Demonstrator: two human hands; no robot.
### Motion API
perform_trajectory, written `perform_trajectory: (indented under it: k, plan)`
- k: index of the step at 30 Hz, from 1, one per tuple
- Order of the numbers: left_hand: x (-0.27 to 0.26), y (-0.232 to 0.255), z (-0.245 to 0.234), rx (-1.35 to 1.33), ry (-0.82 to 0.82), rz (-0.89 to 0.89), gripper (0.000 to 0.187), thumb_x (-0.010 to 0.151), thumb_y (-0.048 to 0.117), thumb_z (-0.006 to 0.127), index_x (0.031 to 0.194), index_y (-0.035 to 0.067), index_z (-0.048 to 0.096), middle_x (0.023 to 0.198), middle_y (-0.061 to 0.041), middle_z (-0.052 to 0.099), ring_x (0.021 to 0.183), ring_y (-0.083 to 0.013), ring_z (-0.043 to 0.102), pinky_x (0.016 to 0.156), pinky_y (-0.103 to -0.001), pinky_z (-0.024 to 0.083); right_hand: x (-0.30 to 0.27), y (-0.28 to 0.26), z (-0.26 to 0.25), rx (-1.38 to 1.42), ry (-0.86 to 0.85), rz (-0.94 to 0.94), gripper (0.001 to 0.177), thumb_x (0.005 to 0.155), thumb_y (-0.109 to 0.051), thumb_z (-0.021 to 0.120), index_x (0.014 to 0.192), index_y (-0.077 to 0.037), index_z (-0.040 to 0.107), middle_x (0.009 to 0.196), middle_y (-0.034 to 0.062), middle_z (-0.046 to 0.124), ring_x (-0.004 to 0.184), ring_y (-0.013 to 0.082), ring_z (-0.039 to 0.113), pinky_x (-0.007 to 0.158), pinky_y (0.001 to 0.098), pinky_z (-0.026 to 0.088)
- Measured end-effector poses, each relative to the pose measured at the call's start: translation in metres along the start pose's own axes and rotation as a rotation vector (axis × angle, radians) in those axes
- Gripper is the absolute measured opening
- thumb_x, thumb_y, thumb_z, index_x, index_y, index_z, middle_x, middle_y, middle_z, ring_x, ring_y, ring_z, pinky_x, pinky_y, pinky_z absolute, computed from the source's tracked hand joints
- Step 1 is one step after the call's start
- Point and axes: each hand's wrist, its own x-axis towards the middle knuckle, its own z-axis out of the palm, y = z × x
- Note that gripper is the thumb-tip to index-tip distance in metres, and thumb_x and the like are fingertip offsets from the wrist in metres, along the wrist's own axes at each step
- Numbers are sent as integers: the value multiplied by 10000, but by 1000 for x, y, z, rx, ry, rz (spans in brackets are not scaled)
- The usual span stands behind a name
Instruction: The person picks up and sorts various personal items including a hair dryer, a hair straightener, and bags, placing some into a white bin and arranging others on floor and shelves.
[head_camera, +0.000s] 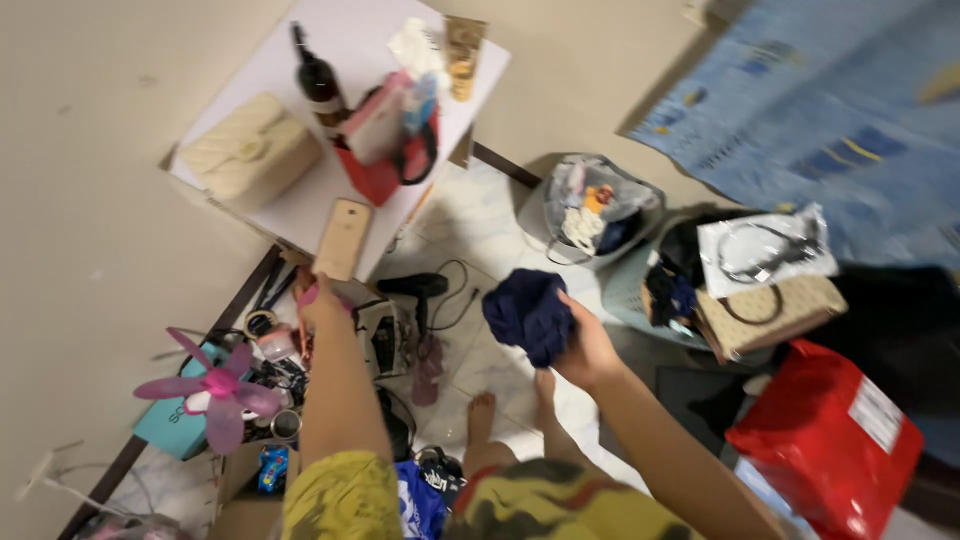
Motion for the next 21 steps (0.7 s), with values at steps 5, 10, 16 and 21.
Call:
perform_trajectory:
  k: [5, 10, 16, 21]
  plan:
    - [30, 2, 0, 182, 126, -254, 817, 909, 157, 829, 1501, 279, 280, 1117, 88, 563, 843, -122, 574, 471, -401, 517, 10, 22, 1, -93, 284, 93, 531, 968, -419, 527, 1362, -69, 583, 1278, 82, 669, 1133, 240, 630, 1003, 412, 485]
    - [45, -6, 3, 12, -49, -164, 602, 894, 66, 723, 1413, 204, 450, 911, -89, 660, 670, -224, 628, 471, -348, 484, -2, 23, -4, -130, 385, 89, 554, 950, -425, 536, 1375, -73, 585, 1295, 84, 678, 1151, 242, 633, 1009, 423, 479]
    - [53, -5, -9, -38, -190, -221, 288, 935, 122, 662, 1200, 124, 549, 833, -145, 611, 567, -259, 551, 414, -376, 416, -22, 16, -35, -10, 362, -23, 572, 909, -383, 599, 1377, -56, 571, 1280, 117, 675, 1122, 261, 649, 997, 426, 493]
    - [-36, -41, -49, -95, -345, -299, 197, 982, 102, 656, 1155, 62, 571, 907, -146, 606, 659, -261, 577, 560, -404, 472, -48, 10, -50, 91, 444, -241, 488, 877, -169, 591, 1350, -167, 469, 1216, 108, 643, 1112, 267, 651, 981, 446, 531]
